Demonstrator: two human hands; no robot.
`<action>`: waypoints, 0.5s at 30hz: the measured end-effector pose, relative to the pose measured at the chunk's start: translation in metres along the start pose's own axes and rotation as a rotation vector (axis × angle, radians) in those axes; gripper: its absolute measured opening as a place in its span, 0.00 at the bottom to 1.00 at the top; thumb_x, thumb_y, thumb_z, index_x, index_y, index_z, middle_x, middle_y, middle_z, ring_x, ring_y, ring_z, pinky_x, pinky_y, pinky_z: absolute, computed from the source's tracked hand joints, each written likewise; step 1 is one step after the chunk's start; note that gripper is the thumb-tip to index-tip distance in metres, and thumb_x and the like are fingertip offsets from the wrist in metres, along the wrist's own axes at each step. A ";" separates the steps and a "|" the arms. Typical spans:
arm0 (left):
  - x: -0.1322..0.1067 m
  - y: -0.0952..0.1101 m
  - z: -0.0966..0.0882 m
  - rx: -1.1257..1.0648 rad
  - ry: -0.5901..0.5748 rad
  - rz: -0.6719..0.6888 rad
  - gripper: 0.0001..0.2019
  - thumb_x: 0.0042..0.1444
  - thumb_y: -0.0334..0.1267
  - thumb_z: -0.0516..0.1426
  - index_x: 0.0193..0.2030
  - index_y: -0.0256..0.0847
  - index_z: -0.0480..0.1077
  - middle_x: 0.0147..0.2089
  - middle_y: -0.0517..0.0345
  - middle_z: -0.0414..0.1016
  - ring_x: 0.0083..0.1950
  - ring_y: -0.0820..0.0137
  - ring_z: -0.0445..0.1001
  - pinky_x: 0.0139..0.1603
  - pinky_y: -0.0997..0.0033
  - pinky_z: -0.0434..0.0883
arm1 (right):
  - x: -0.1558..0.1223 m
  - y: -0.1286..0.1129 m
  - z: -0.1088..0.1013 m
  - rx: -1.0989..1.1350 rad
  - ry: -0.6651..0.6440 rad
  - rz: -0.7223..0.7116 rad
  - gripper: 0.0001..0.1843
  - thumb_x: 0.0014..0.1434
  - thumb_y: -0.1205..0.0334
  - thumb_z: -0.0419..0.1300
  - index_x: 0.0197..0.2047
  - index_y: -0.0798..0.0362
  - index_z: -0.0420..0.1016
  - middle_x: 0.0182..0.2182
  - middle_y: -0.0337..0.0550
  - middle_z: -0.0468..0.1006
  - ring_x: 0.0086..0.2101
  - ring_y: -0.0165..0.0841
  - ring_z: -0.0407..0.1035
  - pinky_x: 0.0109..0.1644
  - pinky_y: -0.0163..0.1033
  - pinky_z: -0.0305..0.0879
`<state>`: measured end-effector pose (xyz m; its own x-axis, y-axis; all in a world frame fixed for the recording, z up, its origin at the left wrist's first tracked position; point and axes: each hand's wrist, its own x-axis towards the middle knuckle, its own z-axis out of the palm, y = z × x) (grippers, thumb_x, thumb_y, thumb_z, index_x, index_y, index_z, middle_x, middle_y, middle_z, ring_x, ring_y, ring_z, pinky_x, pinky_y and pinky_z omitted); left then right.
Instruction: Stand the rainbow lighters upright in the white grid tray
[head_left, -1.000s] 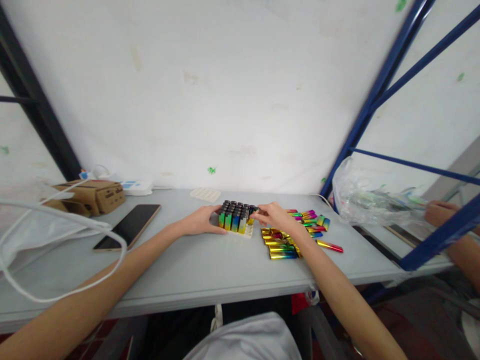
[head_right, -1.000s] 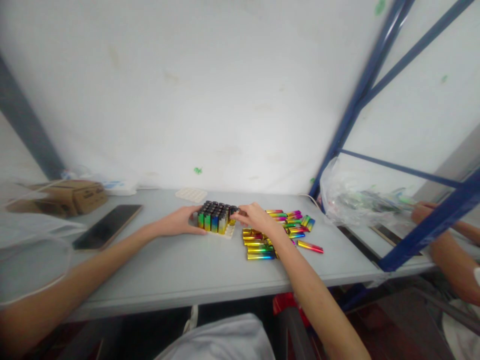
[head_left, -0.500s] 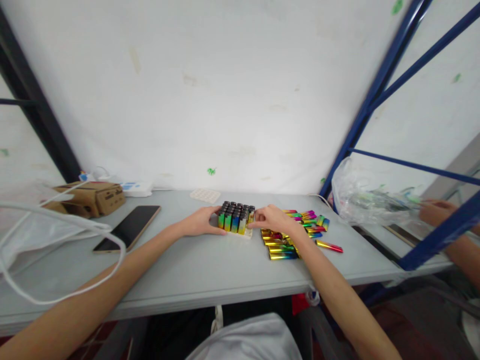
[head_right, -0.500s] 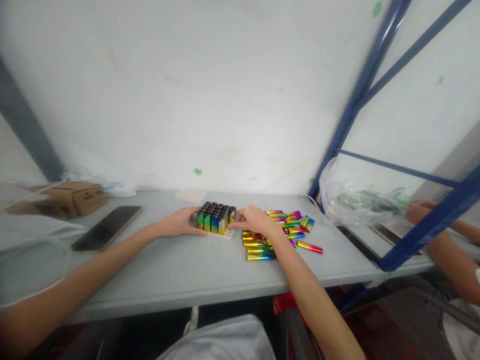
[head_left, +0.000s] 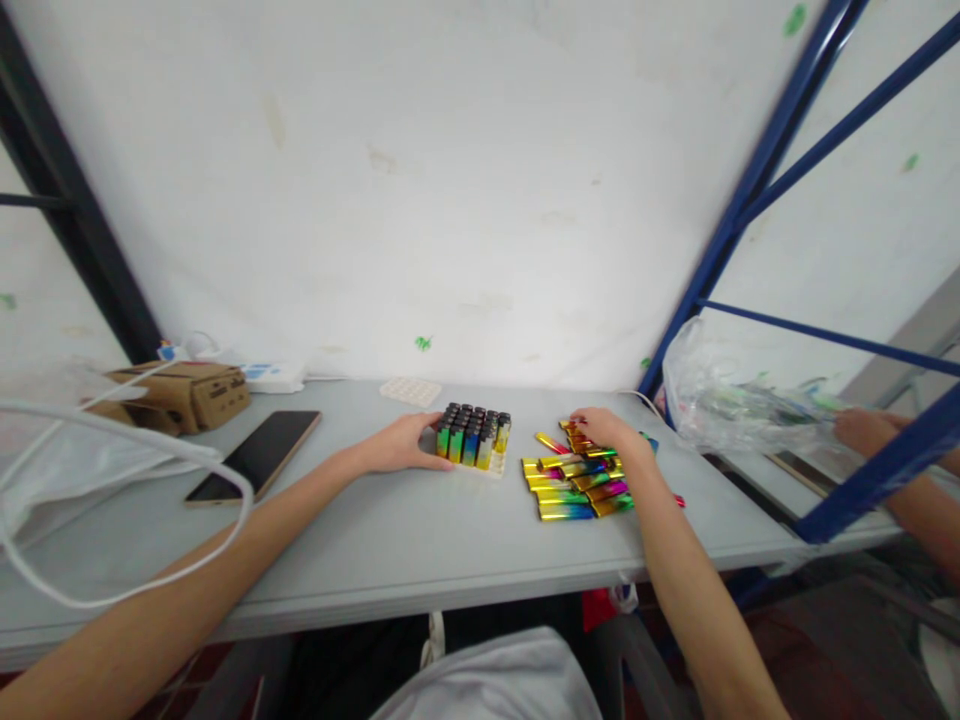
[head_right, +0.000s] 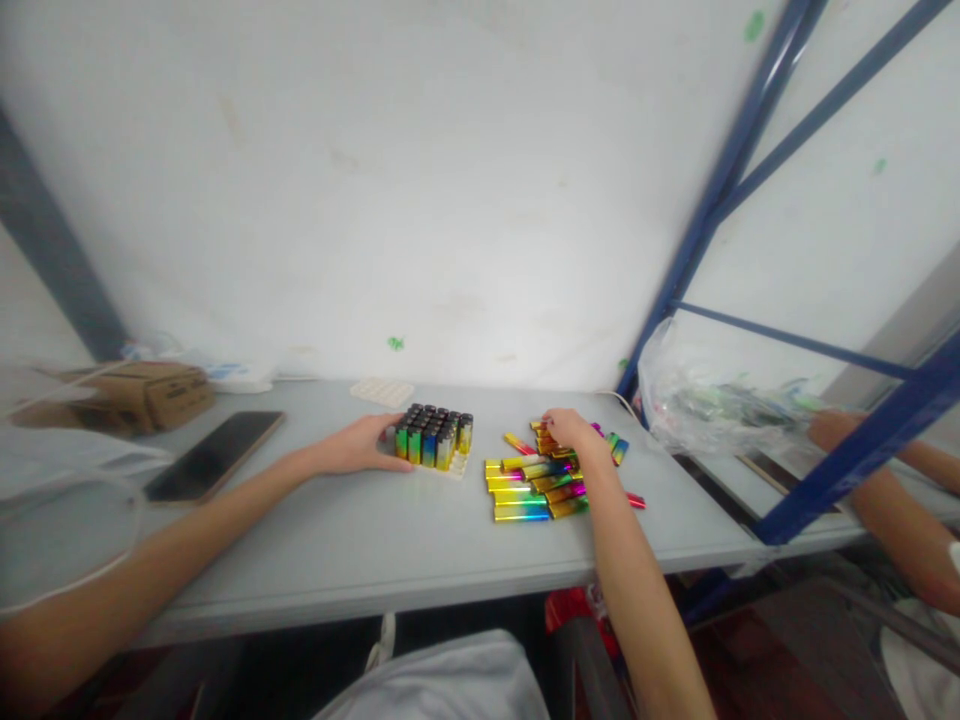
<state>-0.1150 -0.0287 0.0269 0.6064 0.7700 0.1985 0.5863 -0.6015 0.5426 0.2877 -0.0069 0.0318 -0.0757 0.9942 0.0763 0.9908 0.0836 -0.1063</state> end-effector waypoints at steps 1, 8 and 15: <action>0.000 0.000 0.000 0.008 0.003 -0.009 0.39 0.46 0.62 0.68 0.61 0.42 0.70 0.56 0.50 0.80 0.54 0.52 0.77 0.56 0.59 0.72 | 0.000 0.000 0.000 0.003 -0.011 -0.011 0.19 0.61 0.73 0.58 0.52 0.56 0.83 0.49 0.56 0.83 0.47 0.43 0.78 0.52 0.39 0.68; -0.001 0.004 -0.002 0.040 -0.010 -0.029 0.41 0.46 0.63 0.67 0.62 0.40 0.70 0.56 0.48 0.79 0.53 0.52 0.77 0.55 0.58 0.72 | 0.001 -0.013 0.000 0.059 0.004 -0.151 0.11 0.61 0.65 0.63 0.44 0.56 0.85 0.43 0.53 0.85 0.43 0.41 0.78 0.49 0.38 0.67; 0.001 0.000 -0.001 -0.001 -0.010 0.016 0.38 0.47 0.60 0.68 0.61 0.42 0.70 0.59 0.49 0.78 0.57 0.52 0.76 0.59 0.57 0.71 | -0.005 -0.032 -0.010 0.557 0.215 -0.219 0.22 0.68 0.50 0.54 0.55 0.55 0.79 0.27 0.41 0.79 0.24 0.31 0.69 0.32 0.35 0.64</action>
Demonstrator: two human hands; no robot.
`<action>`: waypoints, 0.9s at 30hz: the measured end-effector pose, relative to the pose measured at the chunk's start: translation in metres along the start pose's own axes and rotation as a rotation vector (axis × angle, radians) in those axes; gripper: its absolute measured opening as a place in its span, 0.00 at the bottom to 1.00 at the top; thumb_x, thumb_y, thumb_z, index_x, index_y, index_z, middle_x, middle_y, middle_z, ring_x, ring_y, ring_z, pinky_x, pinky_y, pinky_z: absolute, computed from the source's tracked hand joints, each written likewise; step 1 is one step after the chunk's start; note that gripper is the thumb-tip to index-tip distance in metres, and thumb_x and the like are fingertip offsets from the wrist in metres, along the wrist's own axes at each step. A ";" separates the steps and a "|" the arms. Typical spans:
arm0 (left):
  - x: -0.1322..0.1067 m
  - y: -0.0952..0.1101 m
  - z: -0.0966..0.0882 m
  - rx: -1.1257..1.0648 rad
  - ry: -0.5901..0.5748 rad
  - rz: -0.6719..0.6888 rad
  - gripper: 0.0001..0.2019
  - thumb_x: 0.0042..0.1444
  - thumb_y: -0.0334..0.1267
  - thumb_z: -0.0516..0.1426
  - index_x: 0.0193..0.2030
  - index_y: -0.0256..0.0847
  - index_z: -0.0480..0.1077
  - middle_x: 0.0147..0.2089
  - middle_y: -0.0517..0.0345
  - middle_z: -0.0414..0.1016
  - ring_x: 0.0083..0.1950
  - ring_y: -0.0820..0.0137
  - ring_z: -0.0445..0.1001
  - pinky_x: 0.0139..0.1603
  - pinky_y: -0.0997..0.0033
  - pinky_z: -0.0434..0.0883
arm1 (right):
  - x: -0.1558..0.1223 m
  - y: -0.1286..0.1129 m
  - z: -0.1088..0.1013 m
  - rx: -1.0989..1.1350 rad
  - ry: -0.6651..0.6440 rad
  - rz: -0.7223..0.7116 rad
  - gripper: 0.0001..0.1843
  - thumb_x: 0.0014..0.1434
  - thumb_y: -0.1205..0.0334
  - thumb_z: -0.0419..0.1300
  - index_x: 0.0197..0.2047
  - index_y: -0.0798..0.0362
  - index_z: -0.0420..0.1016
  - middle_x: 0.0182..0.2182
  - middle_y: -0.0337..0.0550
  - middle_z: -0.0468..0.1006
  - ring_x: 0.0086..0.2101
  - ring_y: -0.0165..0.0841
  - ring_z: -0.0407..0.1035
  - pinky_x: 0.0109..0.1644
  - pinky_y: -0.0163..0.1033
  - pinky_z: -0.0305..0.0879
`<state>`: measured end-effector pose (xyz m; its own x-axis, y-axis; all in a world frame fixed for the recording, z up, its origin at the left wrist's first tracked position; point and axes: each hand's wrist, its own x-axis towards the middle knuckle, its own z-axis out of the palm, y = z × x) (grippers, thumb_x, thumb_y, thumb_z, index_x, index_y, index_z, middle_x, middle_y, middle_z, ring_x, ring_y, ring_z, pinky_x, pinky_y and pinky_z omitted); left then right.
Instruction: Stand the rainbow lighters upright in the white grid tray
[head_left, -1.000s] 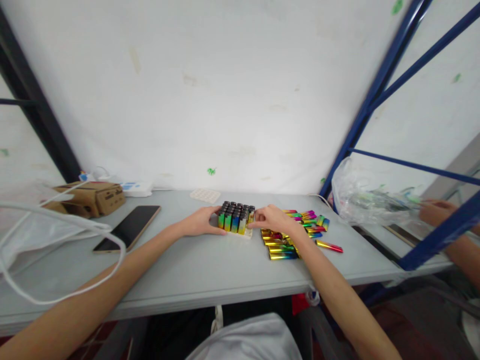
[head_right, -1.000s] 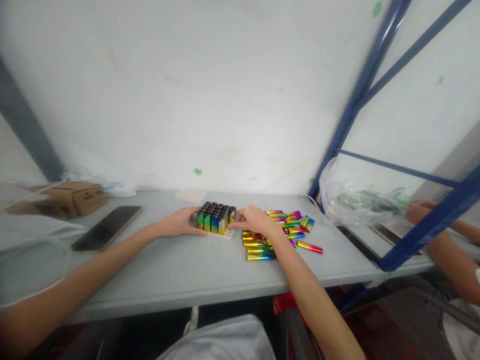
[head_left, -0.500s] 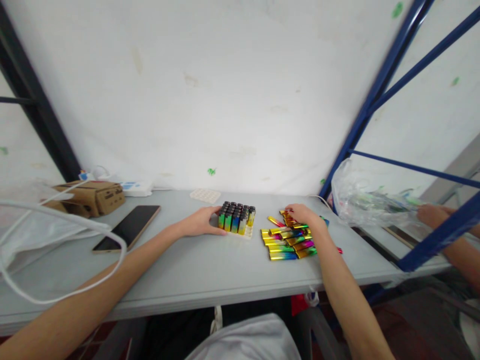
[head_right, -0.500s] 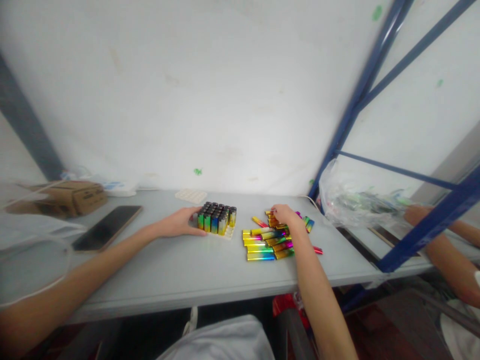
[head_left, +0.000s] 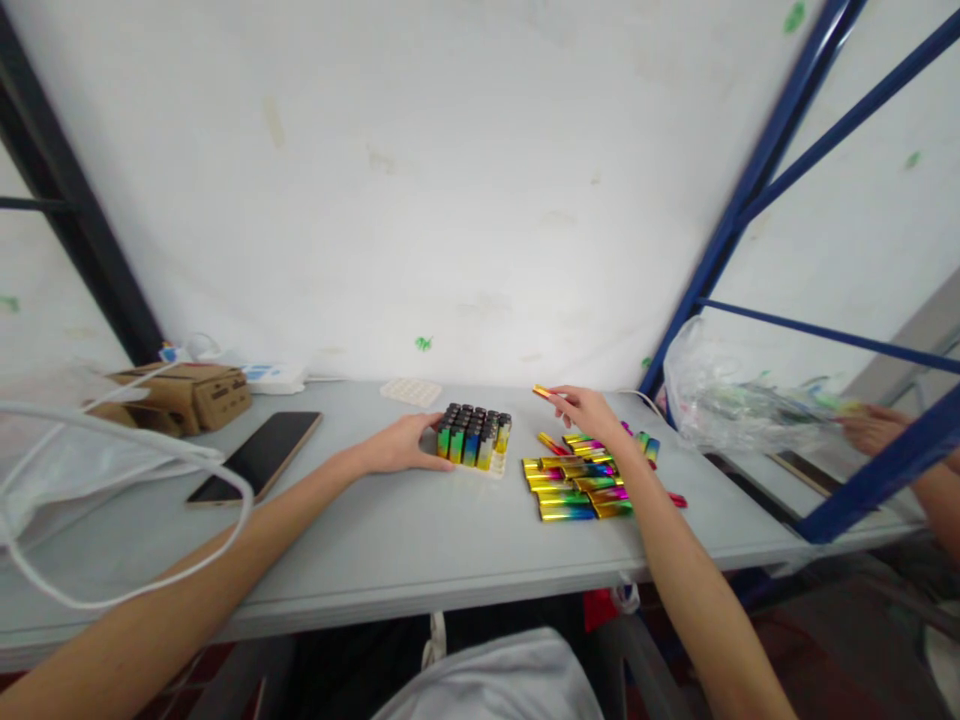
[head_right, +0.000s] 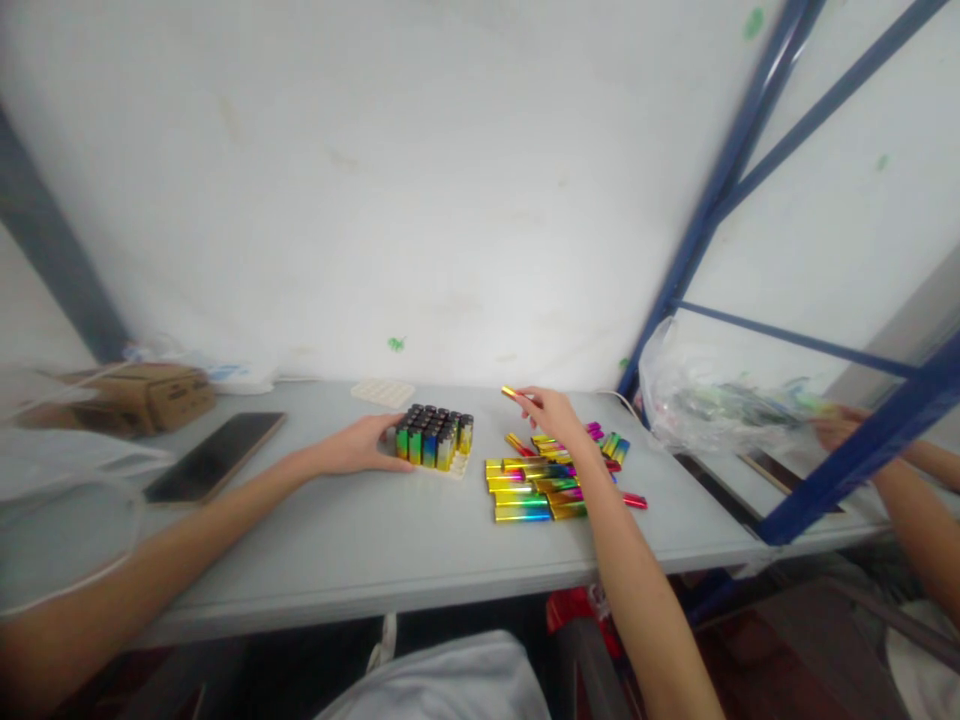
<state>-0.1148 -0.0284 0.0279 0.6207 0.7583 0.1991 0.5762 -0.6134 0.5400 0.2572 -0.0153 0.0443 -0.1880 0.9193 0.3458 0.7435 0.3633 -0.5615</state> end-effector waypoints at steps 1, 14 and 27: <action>0.000 -0.001 0.000 0.000 0.001 0.001 0.38 0.46 0.60 0.68 0.61 0.42 0.70 0.59 0.49 0.78 0.58 0.51 0.76 0.60 0.57 0.70 | 0.000 -0.005 0.002 0.086 0.032 -0.020 0.24 0.67 0.47 0.55 0.55 0.55 0.78 0.25 0.38 0.76 0.23 0.30 0.67 0.30 0.35 0.62; 0.000 0.000 0.000 0.005 0.000 0.006 0.38 0.47 0.59 0.68 0.61 0.41 0.70 0.59 0.49 0.78 0.58 0.52 0.76 0.59 0.58 0.71 | 0.001 -0.029 0.039 0.849 -0.048 0.042 0.27 0.59 0.32 0.59 0.41 0.49 0.67 0.28 0.35 0.71 0.26 0.28 0.67 0.32 0.36 0.67; 0.000 -0.002 0.000 0.026 0.008 0.009 0.40 0.46 0.61 0.68 0.61 0.40 0.70 0.59 0.48 0.78 0.57 0.52 0.77 0.58 0.59 0.71 | -0.007 -0.061 0.064 0.814 0.045 0.327 0.25 0.63 0.43 0.47 0.20 0.48 0.50 0.14 0.29 0.46 0.16 0.24 0.37 0.19 0.34 0.34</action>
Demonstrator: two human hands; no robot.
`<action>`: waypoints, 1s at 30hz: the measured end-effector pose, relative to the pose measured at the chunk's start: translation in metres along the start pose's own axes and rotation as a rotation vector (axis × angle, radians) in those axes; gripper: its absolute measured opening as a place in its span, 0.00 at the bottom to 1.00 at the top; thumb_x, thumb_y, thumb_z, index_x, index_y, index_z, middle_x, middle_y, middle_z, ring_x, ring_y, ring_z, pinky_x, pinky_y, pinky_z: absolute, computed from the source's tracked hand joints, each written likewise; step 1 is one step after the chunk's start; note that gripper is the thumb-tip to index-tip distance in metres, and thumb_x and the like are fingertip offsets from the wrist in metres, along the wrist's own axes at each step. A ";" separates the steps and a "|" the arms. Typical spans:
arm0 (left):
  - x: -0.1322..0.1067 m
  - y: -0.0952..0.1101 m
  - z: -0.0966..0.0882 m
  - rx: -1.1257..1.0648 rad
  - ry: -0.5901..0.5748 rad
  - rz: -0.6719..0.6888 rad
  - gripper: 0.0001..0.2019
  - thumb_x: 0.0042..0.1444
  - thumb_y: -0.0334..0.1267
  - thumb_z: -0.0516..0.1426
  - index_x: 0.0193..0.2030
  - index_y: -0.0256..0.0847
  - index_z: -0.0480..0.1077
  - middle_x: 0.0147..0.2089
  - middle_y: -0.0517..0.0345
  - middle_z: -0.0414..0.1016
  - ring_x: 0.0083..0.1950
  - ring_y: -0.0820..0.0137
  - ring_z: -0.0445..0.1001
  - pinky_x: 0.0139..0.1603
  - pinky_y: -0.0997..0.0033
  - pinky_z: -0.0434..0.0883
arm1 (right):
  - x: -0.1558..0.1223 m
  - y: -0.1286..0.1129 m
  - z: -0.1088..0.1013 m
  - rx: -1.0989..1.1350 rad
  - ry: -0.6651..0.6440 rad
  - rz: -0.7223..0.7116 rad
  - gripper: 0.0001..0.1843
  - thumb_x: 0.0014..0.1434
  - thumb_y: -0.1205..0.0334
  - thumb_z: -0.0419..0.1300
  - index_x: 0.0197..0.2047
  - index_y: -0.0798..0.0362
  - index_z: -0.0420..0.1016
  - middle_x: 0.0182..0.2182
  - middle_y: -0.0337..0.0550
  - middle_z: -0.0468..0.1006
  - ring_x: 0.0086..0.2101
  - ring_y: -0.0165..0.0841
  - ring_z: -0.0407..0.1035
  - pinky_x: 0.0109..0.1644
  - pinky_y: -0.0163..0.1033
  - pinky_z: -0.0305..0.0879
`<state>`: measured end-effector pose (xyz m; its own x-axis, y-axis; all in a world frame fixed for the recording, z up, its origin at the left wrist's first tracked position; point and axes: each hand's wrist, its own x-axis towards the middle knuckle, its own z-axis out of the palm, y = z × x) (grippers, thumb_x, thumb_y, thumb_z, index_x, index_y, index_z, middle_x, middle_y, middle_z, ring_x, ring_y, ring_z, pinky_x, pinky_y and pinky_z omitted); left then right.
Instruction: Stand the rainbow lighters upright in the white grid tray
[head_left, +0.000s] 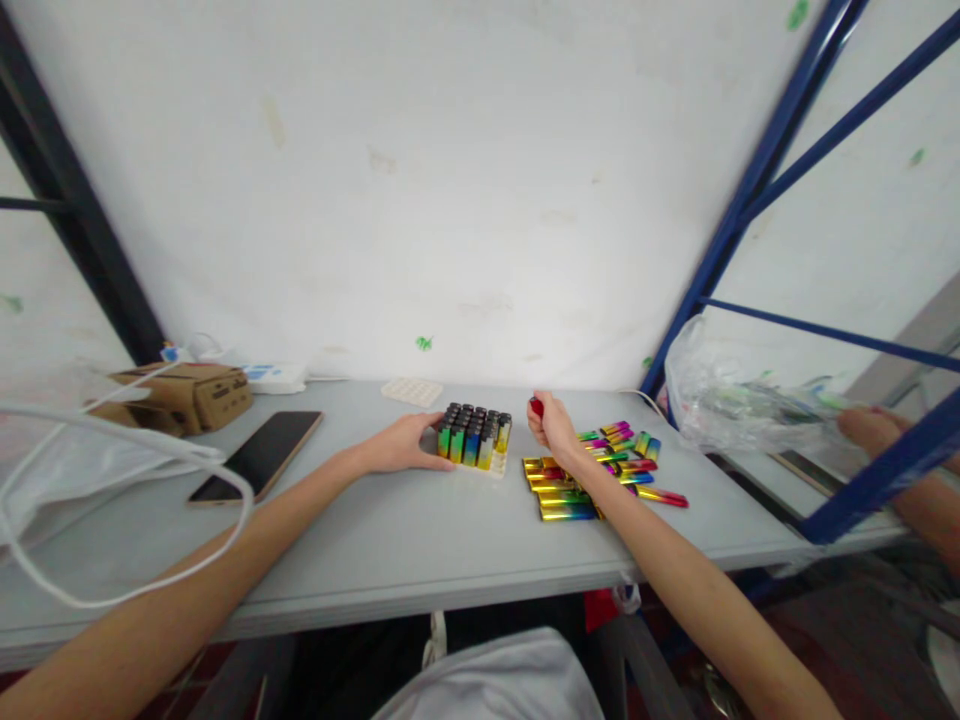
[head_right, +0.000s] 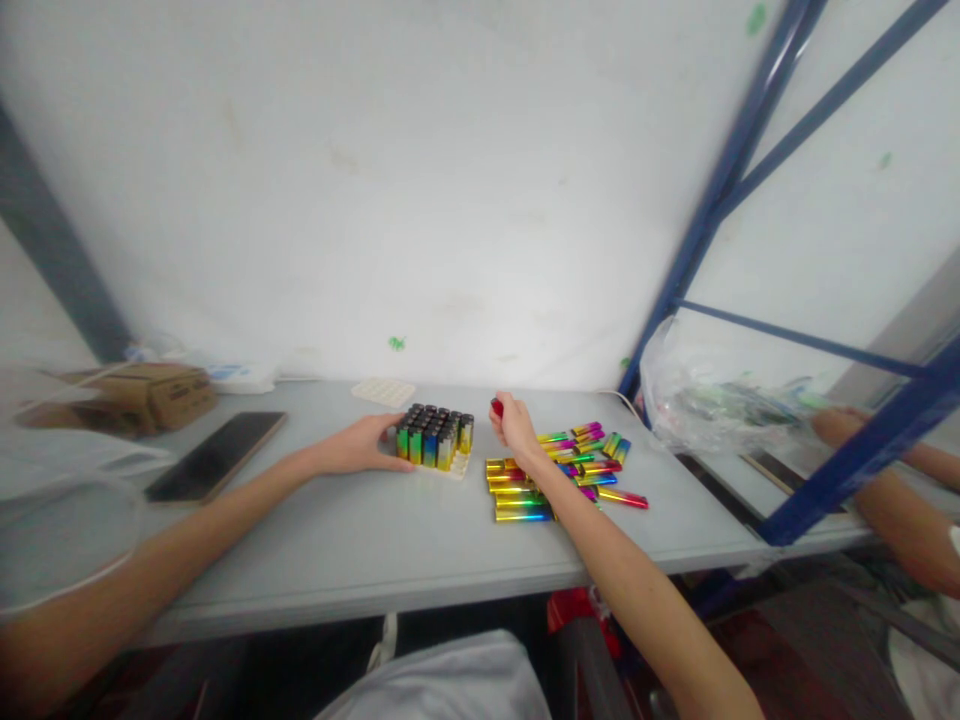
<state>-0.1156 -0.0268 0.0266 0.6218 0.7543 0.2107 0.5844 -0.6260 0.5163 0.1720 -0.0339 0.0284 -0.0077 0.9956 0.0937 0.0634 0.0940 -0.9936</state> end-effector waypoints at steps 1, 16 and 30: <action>0.000 0.000 0.000 0.000 -0.002 0.001 0.39 0.47 0.61 0.67 0.61 0.40 0.70 0.59 0.48 0.78 0.56 0.52 0.77 0.57 0.60 0.72 | 0.000 0.001 0.001 0.002 0.013 -0.007 0.24 0.63 0.46 0.47 0.20 0.48 0.50 0.13 0.29 0.46 0.15 0.24 0.37 0.19 0.34 0.34; 0.000 0.001 0.000 0.013 -0.009 -0.017 0.41 0.47 0.60 0.68 0.63 0.38 0.68 0.61 0.46 0.77 0.59 0.52 0.75 0.60 0.58 0.70 | -0.001 -0.002 0.000 0.025 -0.194 -0.242 0.28 0.62 0.33 0.53 0.41 0.52 0.72 0.22 0.31 0.60 0.19 0.26 0.53 0.21 0.32 0.52; -0.001 0.004 -0.001 -0.031 -0.019 -0.002 0.38 0.48 0.58 0.67 0.62 0.41 0.69 0.57 0.51 0.79 0.54 0.54 0.77 0.56 0.59 0.72 | -0.020 -0.015 -0.008 -0.618 -0.262 -0.614 0.13 0.65 0.51 0.61 0.42 0.52 0.71 0.27 0.37 0.76 0.28 0.31 0.70 0.35 0.37 0.65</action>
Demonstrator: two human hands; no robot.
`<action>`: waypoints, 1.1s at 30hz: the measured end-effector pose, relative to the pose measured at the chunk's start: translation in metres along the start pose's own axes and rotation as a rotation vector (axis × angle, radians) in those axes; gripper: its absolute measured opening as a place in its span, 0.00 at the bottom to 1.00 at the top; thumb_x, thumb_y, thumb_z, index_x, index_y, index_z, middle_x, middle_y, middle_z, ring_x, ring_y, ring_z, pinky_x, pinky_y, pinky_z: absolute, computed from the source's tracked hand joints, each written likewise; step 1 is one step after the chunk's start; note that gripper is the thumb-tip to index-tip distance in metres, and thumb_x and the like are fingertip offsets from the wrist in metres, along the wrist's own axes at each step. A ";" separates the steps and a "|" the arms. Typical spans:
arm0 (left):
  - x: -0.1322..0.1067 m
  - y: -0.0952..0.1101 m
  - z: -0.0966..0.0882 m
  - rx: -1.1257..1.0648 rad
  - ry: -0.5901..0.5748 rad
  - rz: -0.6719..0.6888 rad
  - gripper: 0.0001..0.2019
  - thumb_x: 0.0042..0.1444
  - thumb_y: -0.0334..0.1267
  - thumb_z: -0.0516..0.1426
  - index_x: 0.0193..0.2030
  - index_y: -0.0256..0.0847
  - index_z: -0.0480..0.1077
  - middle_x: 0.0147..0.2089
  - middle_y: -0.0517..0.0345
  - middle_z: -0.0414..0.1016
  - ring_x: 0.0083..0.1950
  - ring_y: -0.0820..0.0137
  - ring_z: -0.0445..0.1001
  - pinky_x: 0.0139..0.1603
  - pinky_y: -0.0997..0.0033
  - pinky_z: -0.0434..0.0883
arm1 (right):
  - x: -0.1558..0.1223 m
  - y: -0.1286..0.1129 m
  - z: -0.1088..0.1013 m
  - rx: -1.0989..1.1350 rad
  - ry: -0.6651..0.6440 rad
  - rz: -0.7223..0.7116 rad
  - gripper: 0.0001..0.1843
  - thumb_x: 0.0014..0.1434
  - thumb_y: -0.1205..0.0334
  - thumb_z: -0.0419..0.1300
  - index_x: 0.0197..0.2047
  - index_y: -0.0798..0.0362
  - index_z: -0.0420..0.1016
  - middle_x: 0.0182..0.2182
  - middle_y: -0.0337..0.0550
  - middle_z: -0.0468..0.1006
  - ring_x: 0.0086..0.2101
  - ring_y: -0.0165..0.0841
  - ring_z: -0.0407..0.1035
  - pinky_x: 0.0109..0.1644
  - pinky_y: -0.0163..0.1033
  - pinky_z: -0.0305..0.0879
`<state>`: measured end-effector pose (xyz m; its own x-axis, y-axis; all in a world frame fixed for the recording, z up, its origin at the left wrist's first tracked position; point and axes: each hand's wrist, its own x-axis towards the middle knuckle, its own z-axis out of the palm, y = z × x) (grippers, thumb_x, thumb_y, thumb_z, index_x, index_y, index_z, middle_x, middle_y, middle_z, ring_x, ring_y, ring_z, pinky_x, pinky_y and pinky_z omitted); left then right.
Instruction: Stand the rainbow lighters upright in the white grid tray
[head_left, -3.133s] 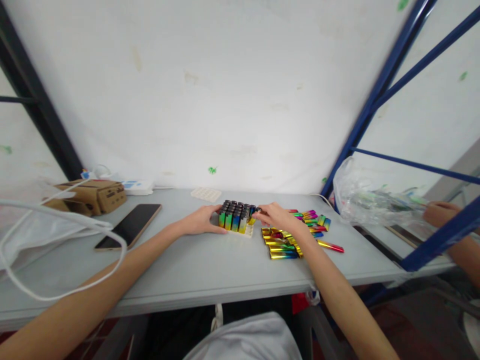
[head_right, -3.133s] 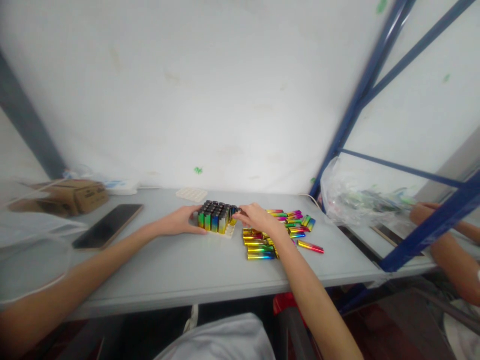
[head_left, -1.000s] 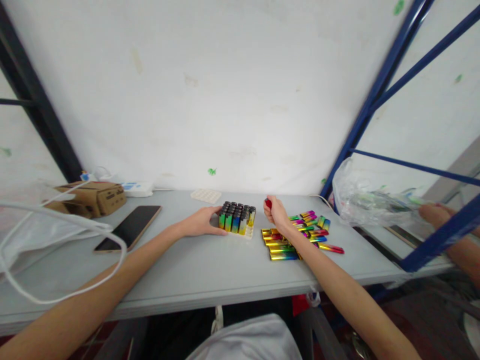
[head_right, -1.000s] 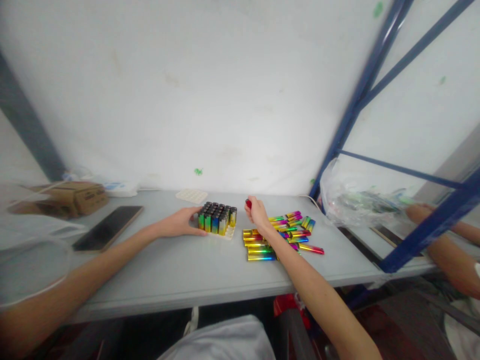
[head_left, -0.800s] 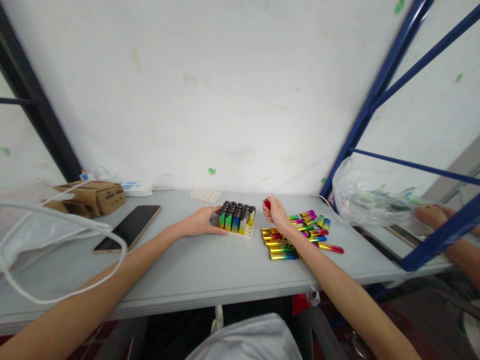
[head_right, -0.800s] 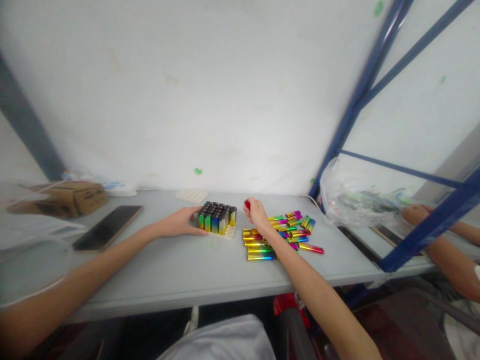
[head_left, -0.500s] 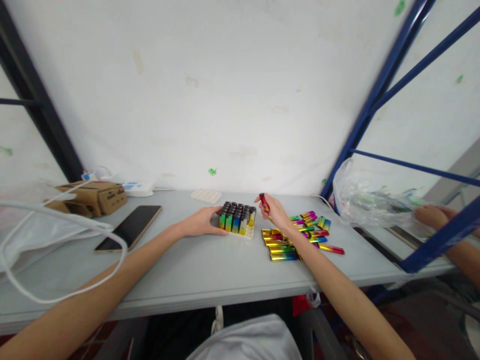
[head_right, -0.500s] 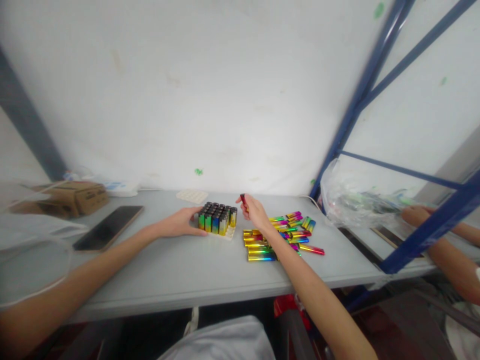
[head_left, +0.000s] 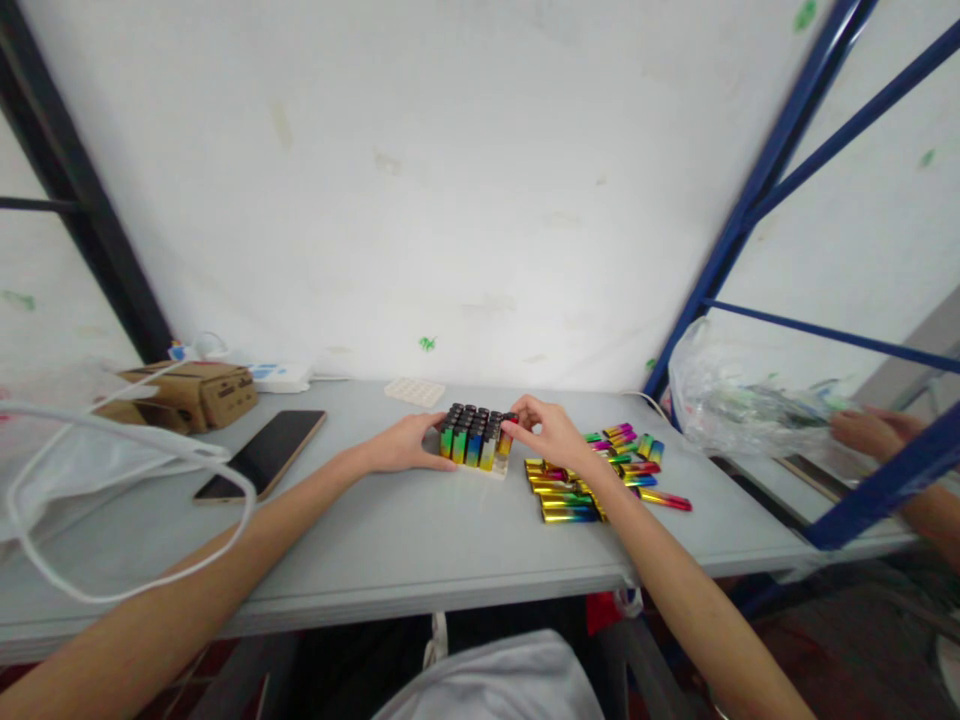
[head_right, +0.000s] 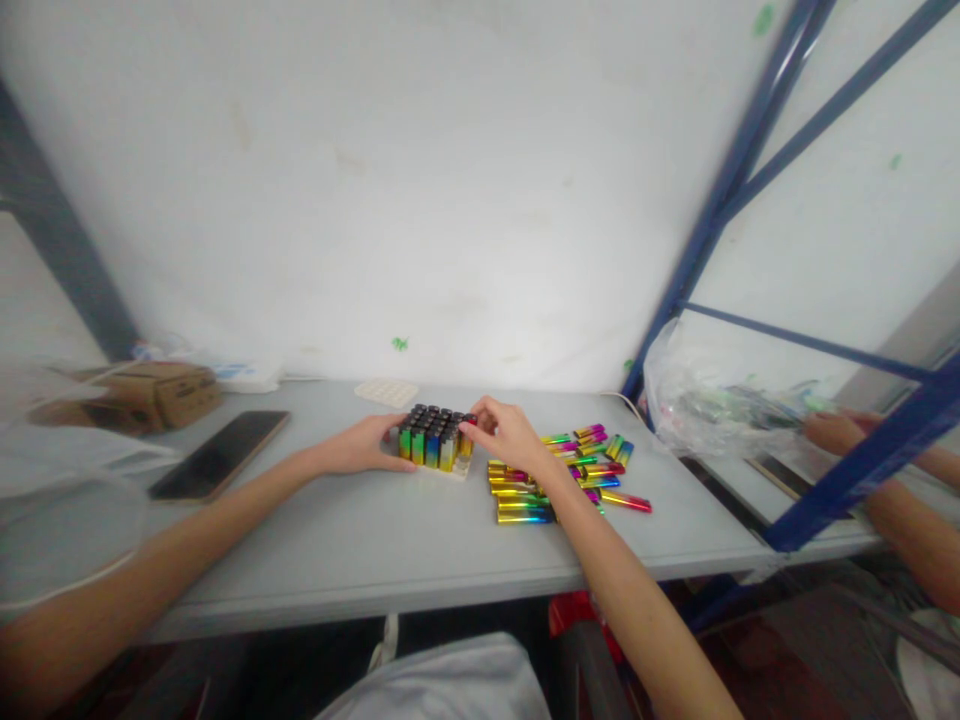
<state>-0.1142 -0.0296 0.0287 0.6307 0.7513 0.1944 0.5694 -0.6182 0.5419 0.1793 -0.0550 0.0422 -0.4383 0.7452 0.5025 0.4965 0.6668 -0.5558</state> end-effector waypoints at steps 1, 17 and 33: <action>0.000 0.000 0.000 0.001 0.005 0.001 0.38 0.48 0.58 0.68 0.62 0.41 0.70 0.58 0.51 0.79 0.55 0.53 0.77 0.56 0.59 0.72 | -0.001 -0.001 -0.001 -0.012 -0.040 0.007 0.12 0.65 0.51 0.61 0.42 0.52 0.70 0.27 0.37 0.76 0.28 0.31 0.70 0.34 0.37 0.64; 0.000 -0.001 0.001 -0.001 0.004 0.001 0.40 0.48 0.61 0.67 0.63 0.42 0.68 0.60 0.49 0.77 0.58 0.52 0.76 0.59 0.59 0.71 | -0.001 0.006 -0.022 -0.215 -0.007 0.054 0.16 0.71 0.50 0.53 0.45 0.52 0.74 0.26 0.39 0.78 0.27 0.32 0.70 0.36 0.37 0.64; 0.000 -0.004 0.001 0.034 0.000 -0.027 0.41 0.47 0.62 0.67 0.63 0.38 0.68 0.60 0.47 0.77 0.56 0.52 0.76 0.57 0.58 0.71 | -0.027 0.044 -0.086 -0.053 -0.548 0.316 0.17 0.50 0.51 0.71 0.41 0.51 0.86 0.39 0.44 0.85 0.39 0.41 0.76 0.44 0.40 0.70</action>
<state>-0.1157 -0.0274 0.0255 0.6151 0.7677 0.1798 0.6040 -0.6054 0.5184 0.2772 -0.0463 0.0608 -0.5777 0.8100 -0.1006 0.6949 0.4234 -0.5813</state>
